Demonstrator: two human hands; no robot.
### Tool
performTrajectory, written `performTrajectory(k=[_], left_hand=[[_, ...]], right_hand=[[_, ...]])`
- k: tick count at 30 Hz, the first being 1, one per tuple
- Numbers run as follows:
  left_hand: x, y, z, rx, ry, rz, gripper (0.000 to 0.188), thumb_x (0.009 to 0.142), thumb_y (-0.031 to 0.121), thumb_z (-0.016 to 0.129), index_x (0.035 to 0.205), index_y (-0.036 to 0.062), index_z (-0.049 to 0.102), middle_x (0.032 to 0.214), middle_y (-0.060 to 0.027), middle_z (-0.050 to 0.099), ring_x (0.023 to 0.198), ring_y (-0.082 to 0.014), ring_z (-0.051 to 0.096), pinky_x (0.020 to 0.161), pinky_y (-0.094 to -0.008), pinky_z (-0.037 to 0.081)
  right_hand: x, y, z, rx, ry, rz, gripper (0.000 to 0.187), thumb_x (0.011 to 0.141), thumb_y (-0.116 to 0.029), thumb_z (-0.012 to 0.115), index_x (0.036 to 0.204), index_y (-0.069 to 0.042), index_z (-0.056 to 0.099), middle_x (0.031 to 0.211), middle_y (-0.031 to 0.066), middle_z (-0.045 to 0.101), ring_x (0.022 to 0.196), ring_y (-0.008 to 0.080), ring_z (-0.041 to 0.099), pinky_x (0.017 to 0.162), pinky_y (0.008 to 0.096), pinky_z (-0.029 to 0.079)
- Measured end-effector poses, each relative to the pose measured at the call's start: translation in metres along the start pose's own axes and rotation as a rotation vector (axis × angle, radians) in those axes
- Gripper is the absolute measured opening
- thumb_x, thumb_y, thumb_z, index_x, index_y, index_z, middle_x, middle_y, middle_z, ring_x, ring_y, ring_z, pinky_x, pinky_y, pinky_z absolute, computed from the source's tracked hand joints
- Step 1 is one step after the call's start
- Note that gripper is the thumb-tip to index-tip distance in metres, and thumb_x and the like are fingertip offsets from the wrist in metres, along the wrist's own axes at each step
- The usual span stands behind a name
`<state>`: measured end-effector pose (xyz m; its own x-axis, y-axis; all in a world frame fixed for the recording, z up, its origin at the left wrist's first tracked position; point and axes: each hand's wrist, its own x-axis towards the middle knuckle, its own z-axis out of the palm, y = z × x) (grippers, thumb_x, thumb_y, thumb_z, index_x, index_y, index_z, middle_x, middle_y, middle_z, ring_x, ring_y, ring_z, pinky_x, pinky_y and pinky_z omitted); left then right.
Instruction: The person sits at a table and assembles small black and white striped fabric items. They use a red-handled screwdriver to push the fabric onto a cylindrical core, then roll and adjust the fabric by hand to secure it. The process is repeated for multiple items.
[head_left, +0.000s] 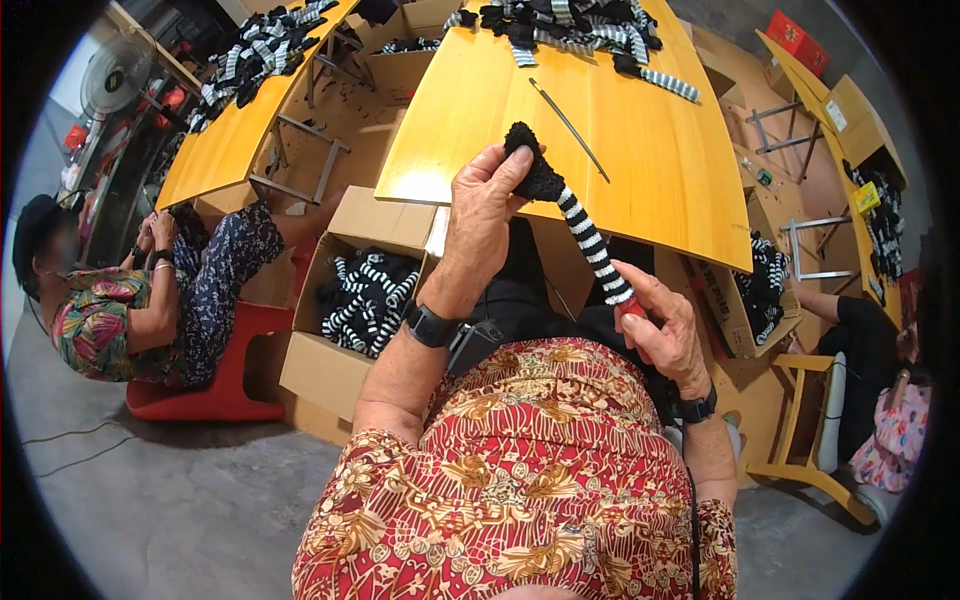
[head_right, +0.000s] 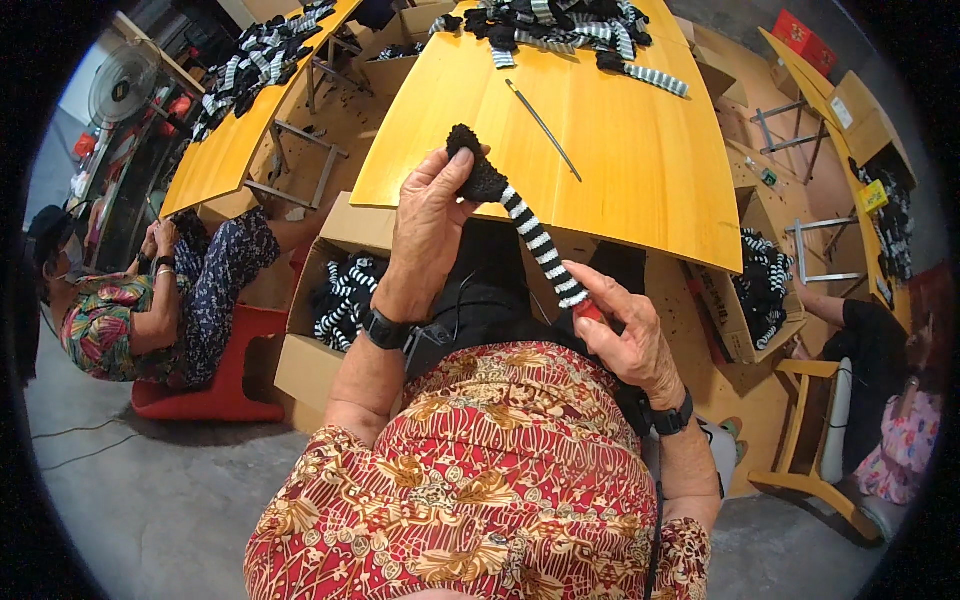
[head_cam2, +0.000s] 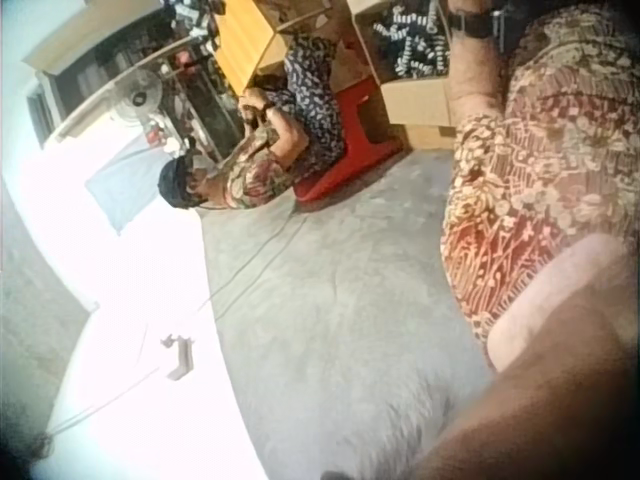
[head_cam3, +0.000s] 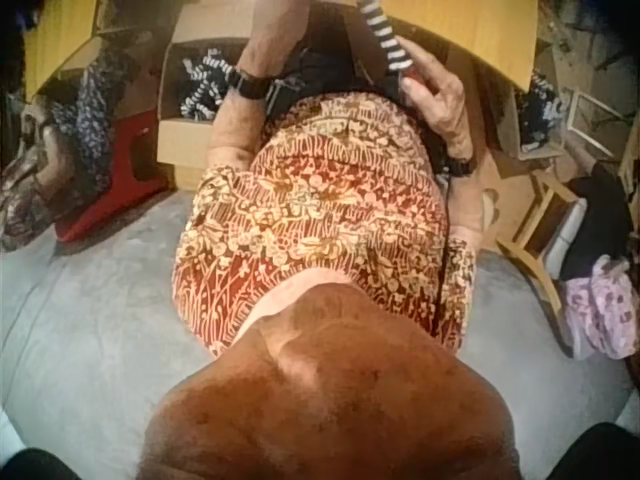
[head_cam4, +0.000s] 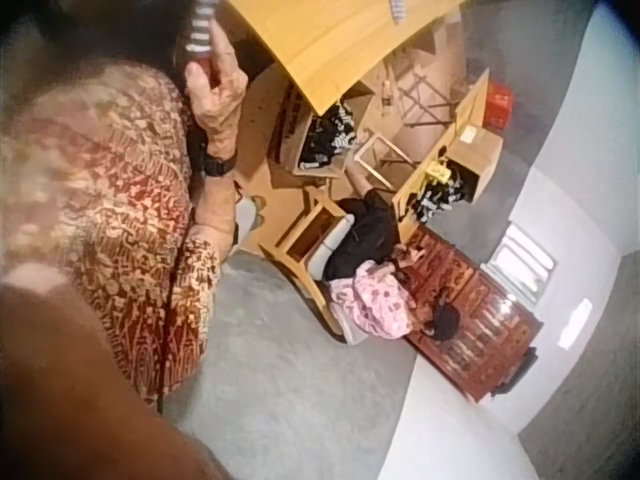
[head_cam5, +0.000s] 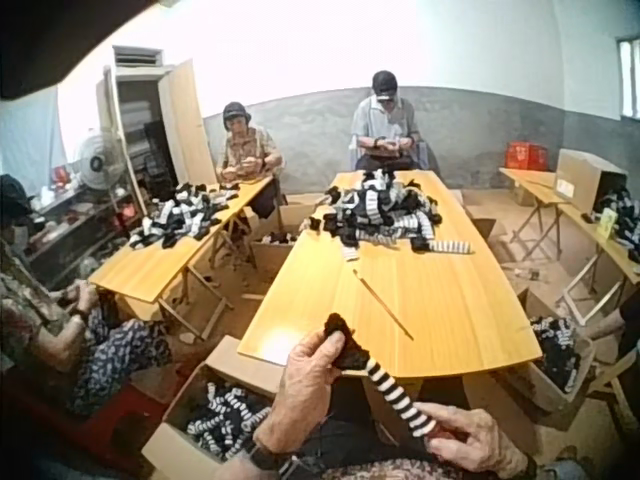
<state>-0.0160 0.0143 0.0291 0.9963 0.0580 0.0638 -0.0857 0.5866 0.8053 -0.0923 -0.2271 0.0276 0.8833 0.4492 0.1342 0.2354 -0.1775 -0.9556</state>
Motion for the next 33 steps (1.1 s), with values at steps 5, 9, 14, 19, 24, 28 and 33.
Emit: performTrajectory(k=[5, 9, 14, 19, 24, 28, 33], left_hand=[[-0.001, -0.002, 0.004, -0.150, -0.041, -0.112, 0.022, 0.093, 0.023, 0.061, 0.105, 0.0050, 0.063, 0.096, -0.0022, 0.067, 0.081, -0.0101, 0.063, 0.070, -0.0280, 0.053], [-0.002, -0.002, 0.004, -0.263, -0.219, -0.130, 0.029, 0.095, 0.026, 0.058, 0.109, 0.0017, 0.062, 0.099, -0.0042, 0.066, 0.085, -0.0109, 0.063, 0.071, -0.0278, 0.053], [-0.003, 0.003, 0.005, -0.170, -0.318, -0.085, 0.034, 0.096, 0.028, 0.055, 0.113, -0.0008, 0.061, 0.102, -0.0064, 0.066, 0.087, -0.0115, 0.063, 0.073, -0.0274, 0.053], [-0.007, -0.001, 0.010, -0.069, -0.425, -0.101, 0.035, 0.095, 0.029, 0.057, 0.112, -0.0009, 0.062, 0.108, -0.0076, 0.065, 0.090, -0.0123, 0.063, 0.079, -0.0284, 0.052], [-0.009, 0.002, 0.020, -0.112, -0.357, -0.077, 0.033, 0.095, 0.028, 0.057, 0.112, 0.0009, 0.064, 0.102, -0.0044, 0.067, 0.087, -0.0095, 0.062, 0.078, -0.0252, 0.050], [-0.013, -0.002, 0.026, 0.112, -0.288, 0.027, 0.030, 0.096, 0.027, 0.056, 0.110, 0.0024, 0.066, 0.096, -0.0004, 0.067, 0.083, -0.0052, 0.060, 0.073, -0.0207, 0.047], [-0.015, 0.006, 0.022, 0.222, -0.242, 0.033, 0.027, 0.097, 0.026, 0.056, 0.109, 0.0044, 0.067, 0.092, 0.0016, 0.067, 0.081, -0.0029, 0.059, 0.069, -0.0181, 0.045]], right_hand=[[-0.003, 0.015, -0.002, 0.261, -0.003, 0.072, 0.056, 0.079, -0.012, 0.053, 0.133, -0.002, 0.051, 0.072, 0.0040, 0.058, 0.052, 0.0074, 0.050, 0.049, 0.0218, 0.042], [0.002, 0.026, -0.009, 0.532, -0.061, 0.082, 0.056, 0.079, -0.013, 0.055, 0.133, -0.001, 0.051, 0.070, 0.0061, 0.059, 0.050, 0.0088, 0.050, 0.043, 0.0210, 0.040], [0.011, 0.037, -0.022, 0.959, -0.205, 0.124, 0.058, 0.076, -0.011, 0.058, 0.133, -0.001, 0.051, 0.078, 0.0128, 0.063, 0.045, 0.0115, 0.049, 0.037, 0.0209, 0.038], [0.014, 0.044, -0.012, 1.180, -0.253, 0.088, 0.059, 0.075, -0.011, 0.059, 0.132, 0.000, 0.051, 0.085, 0.0144, 0.065, 0.044, 0.0120, 0.049, 0.037, 0.0215, 0.039], [0.014, 0.041, -0.002, 1.057, -0.135, 0.030, 0.057, 0.076, -0.011, 0.059, 0.132, 0.000, 0.051, 0.083, 0.0125, 0.064, 0.047, 0.0114, 0.051, 0.038, 0.0214, 0.041], [0.013, 0.019, 0.002, 0.740, 0.027, 0.025, 0.054, 0.077, -0.011, 0.059, 0.130, 0.000, 0.053, 0.076, 0.0083, 0.062, 0.049, 0.0090, 0.051, 0.041, 0.0204, 0.040], [0.009, -0.004, 0.000, 0.349, 0.108, 0.013, 0.049, 0.079, -0.009, 0.059, 0.127, -0.001, 0.056, 0.069, 0.0028, 0.059, 0.051, 0.0046, 0.049, 0.044, 0.0189, 0.038]])
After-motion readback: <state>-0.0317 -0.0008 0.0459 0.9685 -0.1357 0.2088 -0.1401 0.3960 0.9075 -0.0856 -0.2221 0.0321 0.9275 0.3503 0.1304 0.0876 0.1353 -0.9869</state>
